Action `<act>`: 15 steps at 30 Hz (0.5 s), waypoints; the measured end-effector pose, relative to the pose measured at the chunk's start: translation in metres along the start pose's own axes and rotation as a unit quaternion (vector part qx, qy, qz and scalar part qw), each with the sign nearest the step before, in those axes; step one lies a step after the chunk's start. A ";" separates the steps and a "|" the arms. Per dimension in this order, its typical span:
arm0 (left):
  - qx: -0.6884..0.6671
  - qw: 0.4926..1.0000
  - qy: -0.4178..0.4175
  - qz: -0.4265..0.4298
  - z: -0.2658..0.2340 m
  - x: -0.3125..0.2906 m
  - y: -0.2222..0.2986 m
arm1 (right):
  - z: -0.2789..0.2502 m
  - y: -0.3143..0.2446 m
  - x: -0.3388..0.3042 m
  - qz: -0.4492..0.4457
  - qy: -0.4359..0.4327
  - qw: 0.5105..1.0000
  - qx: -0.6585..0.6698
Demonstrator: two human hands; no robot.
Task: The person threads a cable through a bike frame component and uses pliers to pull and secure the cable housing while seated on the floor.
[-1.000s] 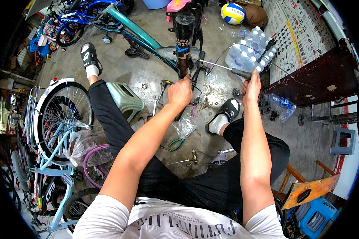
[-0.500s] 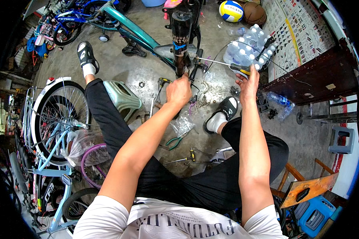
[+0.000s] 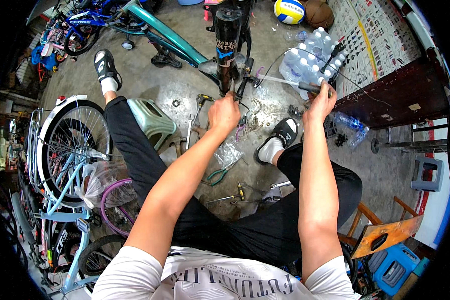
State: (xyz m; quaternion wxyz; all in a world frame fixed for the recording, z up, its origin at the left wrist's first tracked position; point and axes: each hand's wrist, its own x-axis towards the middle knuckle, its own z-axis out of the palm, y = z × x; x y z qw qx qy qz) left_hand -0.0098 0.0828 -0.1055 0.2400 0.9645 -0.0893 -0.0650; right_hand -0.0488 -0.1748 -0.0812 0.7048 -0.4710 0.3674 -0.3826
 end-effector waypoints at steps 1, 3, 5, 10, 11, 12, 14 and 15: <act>-0.028 1.000 -0.005 0.002 0.004 -0.002 -0.003 | 0.001 -0.003 -0.001 -0.013 0.012 1.000 -0.015; -0.083 0.996 -0.013 0.003 0.016 -0.011 -0.016 | 0.007 0.004 0.006 -0.018 -0.011 1.000 -0.014; -0.105 0.994 -0.032 -0.009 0.025 -0.031 -0.022 | 0.013 0.012 0.008 0.001 -0.050 0.999 0.005; -0.100 0.986 -0.134 -0.027 0.035 -0.094 -0.059 | 0.046 0.038 -0.026 0.084 -0.184 0.977 -0.062; -0.095 0.982 -0.159 -0.034 0.041 -0.104 -0.070 | 0.055 0.041 -0.033 0.096 -0.208 0.968 -0.101; -0.100 0.979 -0.170 -0.043 0.047 -0.116 -0.080 | 0.063 0.045 -0.041 0.102 -0.226 0.960 -0.127; -0.111 0.968 -0.215 -0.058 0.047 -0.128 -0.091 | 0.074 0.055 -0.048 0.124 -0.259 0.948 -0.137; -0.111 0.968 -0.219 -0.057 0.049 -0.130 -0.095 | 0.080 0.059 -0.052 0.133 -0.270 0.944 -0.138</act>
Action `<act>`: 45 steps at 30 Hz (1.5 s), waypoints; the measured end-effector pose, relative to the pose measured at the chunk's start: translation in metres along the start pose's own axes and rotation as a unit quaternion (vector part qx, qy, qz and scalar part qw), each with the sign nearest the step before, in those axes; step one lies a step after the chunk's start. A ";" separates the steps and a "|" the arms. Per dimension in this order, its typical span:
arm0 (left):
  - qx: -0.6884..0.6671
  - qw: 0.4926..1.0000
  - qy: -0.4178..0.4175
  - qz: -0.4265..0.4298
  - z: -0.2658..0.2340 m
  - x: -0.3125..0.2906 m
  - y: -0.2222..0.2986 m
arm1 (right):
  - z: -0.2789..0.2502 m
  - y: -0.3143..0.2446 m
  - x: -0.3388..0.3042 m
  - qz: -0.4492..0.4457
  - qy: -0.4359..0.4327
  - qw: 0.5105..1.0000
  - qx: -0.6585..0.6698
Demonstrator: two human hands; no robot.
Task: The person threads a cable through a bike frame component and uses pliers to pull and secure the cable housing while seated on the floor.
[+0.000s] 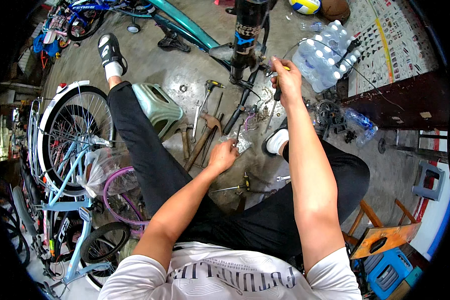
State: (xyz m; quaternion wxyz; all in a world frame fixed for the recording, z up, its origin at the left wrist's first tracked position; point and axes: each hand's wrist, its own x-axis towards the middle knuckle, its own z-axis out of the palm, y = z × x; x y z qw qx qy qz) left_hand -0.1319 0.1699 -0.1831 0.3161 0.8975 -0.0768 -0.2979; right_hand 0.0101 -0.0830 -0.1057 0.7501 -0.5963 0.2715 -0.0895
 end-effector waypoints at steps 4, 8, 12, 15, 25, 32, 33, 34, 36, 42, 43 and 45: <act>-0.010 1.000 -0.006 -0.013 0.001 0.000 -0.014 | 0.024 0.005 0.006 -0.008 -0.026 0.999 0.044; -0.009 1.000 -0.002 -0.020 -0.003 0.004 -0.015 | 0.033 0.006 0.007 -0.064 0.047 0.995 -0.058; -0.018 1.000 0.011 -0.020 -0.004 0.004 -0.023 | 0.036 0.007 0.001 -0.081 0.085 0.989 -0.094; -0.045 0.999 0.022 -0.020 -0.003 0.003 -0.024 | 0.035 0.006 0.004 -0.121 0.121 0.968 -0.186; 0.028 0.999 0.022 -0.017 0.000 -0.001 -0.037 | 0.035 0.009 0.006 -0.111 0.101 0.985 -0.081; 0.015 0.999 0.014 -0.036 0.004 0.001 -0.042 | 0.029 0.006 0.000 -0.047 0.037 0.998 0.033; 0.012 0.999 0.017 -0.035 0.005 0.002 -0.043 | 0.029 0.007 0.000 -0.046 0.042 0.996 0.056; 0.009 0.999 0.019 -0.036 0.005 0.000 -0.042 | 0.029 0.008 -0.001 -0.044 0.047 0.995 0.078; 0.024 0.999 0.015 -0.021 0.005 0.000 -0.040 | 0.030 0.007 0.000 -0.041 0.074 0.996 -0.003; 0.025 0.999 0.014 -0.016 0.002 0.002 -0.028 | 0.032 0.008 0.010 -0.069 0.078 0.993 -0.061; 0.024 0.999 0.018 -0.013 0.003 0.002 -0.028 | 0.030 0.011 0.012 -0.096 0.076 0.990 -0.066; 0.033 0.999 0.038 -0.011 0.007 0.005 -0.031 | 0.027 0.018 0.017 -0.148 0.072 0.983 -0.077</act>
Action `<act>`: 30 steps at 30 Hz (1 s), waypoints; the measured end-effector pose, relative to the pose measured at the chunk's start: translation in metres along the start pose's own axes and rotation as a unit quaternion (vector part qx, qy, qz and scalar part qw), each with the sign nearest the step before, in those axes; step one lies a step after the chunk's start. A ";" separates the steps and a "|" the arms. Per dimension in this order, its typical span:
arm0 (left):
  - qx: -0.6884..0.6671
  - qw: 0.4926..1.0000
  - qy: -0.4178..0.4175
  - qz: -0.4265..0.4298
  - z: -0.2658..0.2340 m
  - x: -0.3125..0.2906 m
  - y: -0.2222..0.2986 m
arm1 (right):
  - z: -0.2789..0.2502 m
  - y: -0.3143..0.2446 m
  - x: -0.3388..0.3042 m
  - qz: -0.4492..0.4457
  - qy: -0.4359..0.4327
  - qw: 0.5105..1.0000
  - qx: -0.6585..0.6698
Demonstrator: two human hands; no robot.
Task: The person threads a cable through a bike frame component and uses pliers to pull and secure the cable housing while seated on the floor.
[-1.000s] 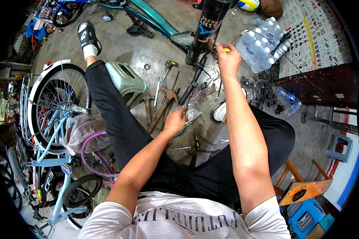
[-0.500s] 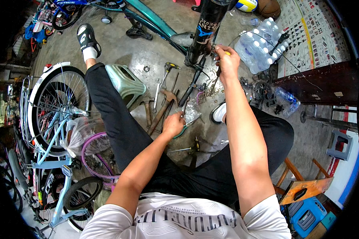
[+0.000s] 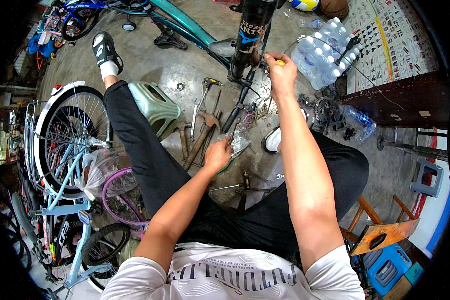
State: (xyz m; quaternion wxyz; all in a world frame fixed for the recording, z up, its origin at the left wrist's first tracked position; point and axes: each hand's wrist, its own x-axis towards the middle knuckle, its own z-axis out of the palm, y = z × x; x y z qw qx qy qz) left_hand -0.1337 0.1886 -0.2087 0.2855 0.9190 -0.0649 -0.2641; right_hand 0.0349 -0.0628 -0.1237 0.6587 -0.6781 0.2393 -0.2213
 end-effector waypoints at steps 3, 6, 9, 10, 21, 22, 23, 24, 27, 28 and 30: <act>-0.014 0.999 0.036 0.007 0.000 -0.002 -0.003 | 0.001 -0.009 -0.010 0.087 0.008 0.993 0.080; -0.049 0.997 0.051 0.000 -0.007 -0.006 0.007 | -0.001 -0.016 -0.007 0.160 -0.003 0.987 0.015; -0.031 0.999 0.032 -0.012 -0.013 -0.005 0.014 | -0.004 -0.001 0.004 0.086 -0.008 0.995 -0.045; -0.017 0.999 0.023 -0.019 -0.014 -0.005 0.014 | -0.003 0.000 0.003 0.059 -0.005 0.997 -0.038; 0.067 0.992 -0.096 -0.039 0.013 -0.005 -0.012 | -0.006 0.003 0.009 0.098 -0.009 0.993 -0.066; 0.094 0.990 -0.102 -0.030 0.019 -0.006 -0.020 | -0.005 0.005 0.007 0.078 -0.010 0.995 -0.059; 0.120 0.987 -0.106 -0.021 0.024 -0.003 -0.026 | -0.002 0.002 0.004 0.056 -0.012 0.997 -0.052; 0.015 0.997 -0.077 -0.016 0.030 0.004 -0.031 | 0.001 -0.001 0.002 0.033 -0.015 0.998 -0.044; -0.397 0.914 -0.074 -0.031 0.016 0.036 0.019 | -0.009 -0.001 0.006 0.097 -0.032 0.995 -0.008; -0.538 0.837 -0.086 -0.045 -0.008 0.042 0.051 | -0.009 -0.010 0.000 0.121 -0.046 0.991 0.017; -0.659 0.750 -0.052 0.033 -0.030 0.069 0.091 | -0.010 -0.016 -0.003 0.136 -0.058 0.989 0.017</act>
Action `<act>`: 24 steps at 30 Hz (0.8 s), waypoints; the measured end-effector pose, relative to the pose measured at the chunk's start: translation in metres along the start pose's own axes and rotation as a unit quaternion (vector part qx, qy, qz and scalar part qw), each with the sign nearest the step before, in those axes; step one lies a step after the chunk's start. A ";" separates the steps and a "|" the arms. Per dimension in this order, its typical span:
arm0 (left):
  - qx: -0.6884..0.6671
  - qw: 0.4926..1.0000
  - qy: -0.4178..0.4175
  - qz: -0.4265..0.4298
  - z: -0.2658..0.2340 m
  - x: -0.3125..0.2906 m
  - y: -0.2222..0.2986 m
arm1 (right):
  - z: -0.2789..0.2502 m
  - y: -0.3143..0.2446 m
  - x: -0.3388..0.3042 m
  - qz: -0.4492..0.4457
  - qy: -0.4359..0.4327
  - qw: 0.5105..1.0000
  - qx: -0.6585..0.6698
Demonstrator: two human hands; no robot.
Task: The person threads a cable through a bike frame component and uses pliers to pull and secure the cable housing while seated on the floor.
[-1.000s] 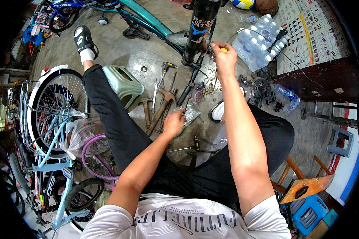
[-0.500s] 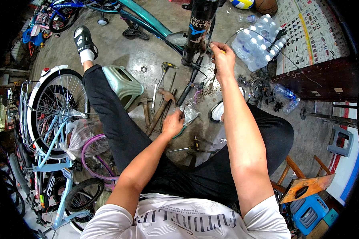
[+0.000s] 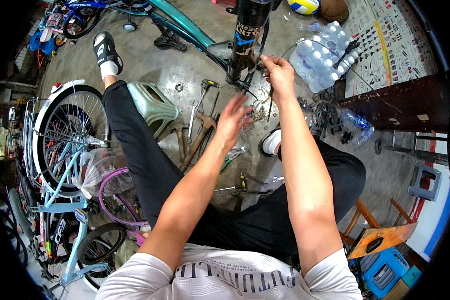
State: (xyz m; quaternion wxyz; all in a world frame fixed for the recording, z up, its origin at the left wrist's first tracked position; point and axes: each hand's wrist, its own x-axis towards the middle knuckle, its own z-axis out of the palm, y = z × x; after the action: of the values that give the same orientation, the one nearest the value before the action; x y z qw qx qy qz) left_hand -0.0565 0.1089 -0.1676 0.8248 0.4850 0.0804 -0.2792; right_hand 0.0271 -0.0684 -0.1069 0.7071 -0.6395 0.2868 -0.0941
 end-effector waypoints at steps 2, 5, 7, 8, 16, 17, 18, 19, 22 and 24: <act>-0.051 0.998 -0.009 0.036 0.043 0.020 0.024 | -0.002 -0.005 0.003 0.001 -0.008 1.000 0.000; -0.119 0.989 -0.041 0.073 0.071 0.047 0.037 | -0.003 -0.010 0.003 0.014 -0.038 0.999 0.036; -0.113 0.990 -0.037 0.079 0.073 0.060 0.039 | -0.003 -0.010 0.004 0.028 -0.040 0.997 0.056; -0.117 0.989 -0.039 0.081 0.070 0.065 0.037 | -0.005 -0.010 0.006 0.038 -0.041 0.995 0.077; -0.142 0.985 -0.043 0.088 0.073 0.074 0.035 | -0.010 -0.015 0.002 0.044 -0.068 0.996 0.047; -0.151 0.984 -0.042 0.088 0.073 0.075 0.034 | -0.009 -0.015 0.003 0.031 -0.064 0.997 0.035; -0.152 0.983 -0.050 0.088 0.072 0.076 0.033 | -0.011 -0.015 0.004 0.031 -0.068 0.997 0.033; -0.151 0.984 -0.047 0.086 0.073 0.075 0.034 | -0.010 -0.015 0.004 0.033 -0.065 0.997 0.030; -0.141 0.986 -0.037 0.081 0.074 0.073 0.037 | -0.008 -0.013 0.004 0.024 -0.055 0.998 0.025; -0.128 0.988 -0.031 0.076 0.074 0.072 0.039 | -0.007 -0.008 0.003 -0.003 -0.047 0.999 0.025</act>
State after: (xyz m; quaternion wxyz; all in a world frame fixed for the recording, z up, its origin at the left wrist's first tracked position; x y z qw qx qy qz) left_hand 0.0140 0.0335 -0.1289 0.9010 0.3713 0.0527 -0.2181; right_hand 0.0277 -0.0772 -0.1000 0.7355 -0.6260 0.2485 -0.0735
